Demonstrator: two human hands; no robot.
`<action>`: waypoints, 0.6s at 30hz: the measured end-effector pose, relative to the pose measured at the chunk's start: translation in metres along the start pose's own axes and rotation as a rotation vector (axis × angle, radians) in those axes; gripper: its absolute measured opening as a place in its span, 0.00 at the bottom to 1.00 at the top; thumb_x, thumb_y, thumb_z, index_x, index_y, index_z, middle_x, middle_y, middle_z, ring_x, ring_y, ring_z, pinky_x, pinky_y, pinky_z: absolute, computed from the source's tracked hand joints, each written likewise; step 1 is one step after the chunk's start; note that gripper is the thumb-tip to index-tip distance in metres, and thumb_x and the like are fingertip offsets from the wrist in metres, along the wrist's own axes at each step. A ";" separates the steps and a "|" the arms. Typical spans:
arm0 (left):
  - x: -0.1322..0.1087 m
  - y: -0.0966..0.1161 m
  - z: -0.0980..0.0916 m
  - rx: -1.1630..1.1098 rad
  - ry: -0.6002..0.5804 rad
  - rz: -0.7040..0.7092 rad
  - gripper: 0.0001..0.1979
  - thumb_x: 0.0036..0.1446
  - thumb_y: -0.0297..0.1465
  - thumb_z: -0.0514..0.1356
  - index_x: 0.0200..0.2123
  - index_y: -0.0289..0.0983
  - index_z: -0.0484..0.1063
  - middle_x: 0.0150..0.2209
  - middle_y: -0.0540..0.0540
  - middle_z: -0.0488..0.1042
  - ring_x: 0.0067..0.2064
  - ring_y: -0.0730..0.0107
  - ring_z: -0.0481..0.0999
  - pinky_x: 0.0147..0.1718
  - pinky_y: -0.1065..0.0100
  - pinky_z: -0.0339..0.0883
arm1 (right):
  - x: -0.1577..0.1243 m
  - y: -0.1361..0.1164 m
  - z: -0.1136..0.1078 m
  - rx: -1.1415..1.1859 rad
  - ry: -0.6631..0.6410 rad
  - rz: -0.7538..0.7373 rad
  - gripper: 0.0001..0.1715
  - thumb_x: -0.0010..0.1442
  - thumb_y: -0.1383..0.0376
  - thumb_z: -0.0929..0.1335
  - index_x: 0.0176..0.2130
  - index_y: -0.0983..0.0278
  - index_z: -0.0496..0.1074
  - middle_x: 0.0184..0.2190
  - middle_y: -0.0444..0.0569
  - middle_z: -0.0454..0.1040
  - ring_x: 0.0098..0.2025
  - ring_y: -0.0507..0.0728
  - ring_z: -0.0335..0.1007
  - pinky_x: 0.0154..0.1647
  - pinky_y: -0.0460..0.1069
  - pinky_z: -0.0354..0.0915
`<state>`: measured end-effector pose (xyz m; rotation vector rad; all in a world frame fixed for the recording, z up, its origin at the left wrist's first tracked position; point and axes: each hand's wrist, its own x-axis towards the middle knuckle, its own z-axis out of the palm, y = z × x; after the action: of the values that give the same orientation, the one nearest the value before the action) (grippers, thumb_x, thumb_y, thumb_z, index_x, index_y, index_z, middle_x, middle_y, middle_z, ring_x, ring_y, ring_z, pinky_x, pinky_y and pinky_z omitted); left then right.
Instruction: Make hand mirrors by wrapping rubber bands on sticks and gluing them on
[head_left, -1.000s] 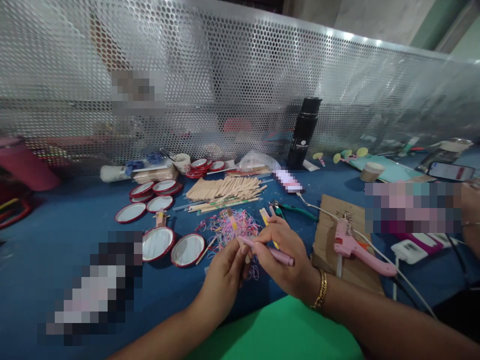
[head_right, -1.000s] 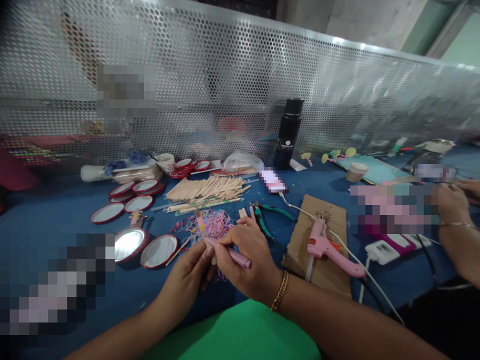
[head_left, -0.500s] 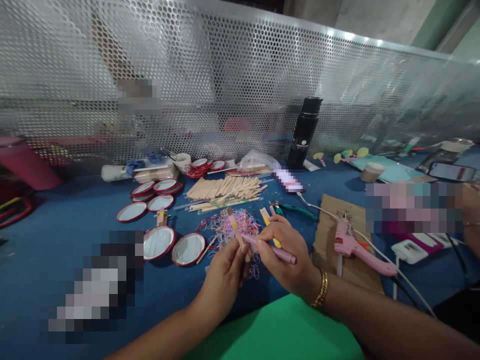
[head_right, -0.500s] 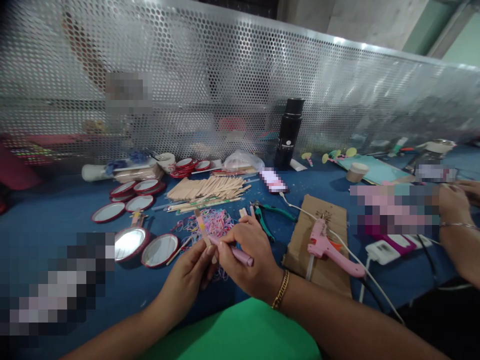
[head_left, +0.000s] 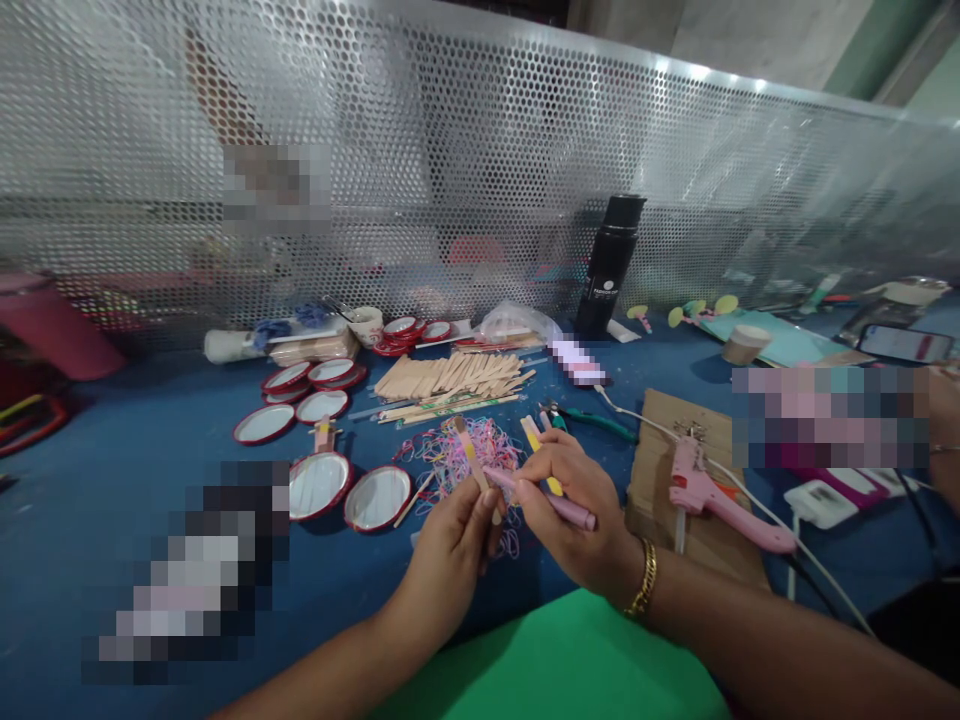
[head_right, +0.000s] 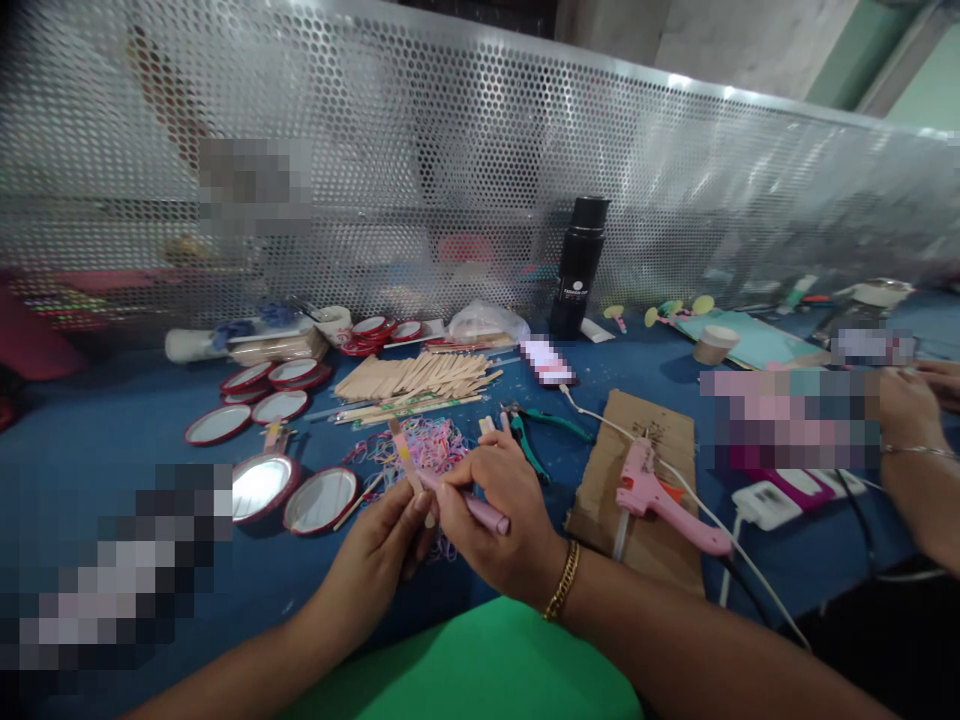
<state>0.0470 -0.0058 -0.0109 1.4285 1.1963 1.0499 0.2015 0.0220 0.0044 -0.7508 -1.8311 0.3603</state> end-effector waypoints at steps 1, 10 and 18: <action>0.000 0.000 0.000 0.002 -0.005 0.006 0.16 0.65 0.41 0.49 0.27 0.39 0.61 0.19 0.56 0.59 0.19 0.75 0.57 0.18 0.73 0.52 | 0.000 -0.001 0.000 0.000 -0.010 -0.008 0.05 0.60 0.70 0.66 0.32 0.61 0.67 0.25 0.41 0.71 0.29 0.52 0.67 0.56 0.58 0.58; 0.000 0.000 -0.001 -0.005 -0.003 -0.015 0.16 0.64 0.42 0.50 0.28 0.39 0.62 0.19 0.56 0.60 0.19 0.75 0.57 0.18 0.73 0.52 | 0.000 0.000 0.000 -0.009 0.011 0.007 0.06 0.59 0.70 0.66 0.31 0.61 0.66 0.25 0.41 0.70 0.29 0.52 0.66 0.53 0.57 0.60; 0.001 0.002 -0.001 -0.011 0.007 -0.027 0.17 0.63 0.44 0.51 0.27 0.39 0.62 0.19 0.56 0.60 0.19 0.75 0.57 0.18 0.72 0.52 | 0.000 -0.001 0.000 -0.035 -0.030 -0.013 0.05 0.59 0.70 0.66 0.32 0.60 0.67 0.26 0.42 0.72 0.30 0.53 0.68 0.55 0.57 0.59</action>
<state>0.0467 -0.0047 -0.0089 1.3982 1.2097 1.0418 0.2013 0.0212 0.0057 -0.7610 -1.8739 0.3337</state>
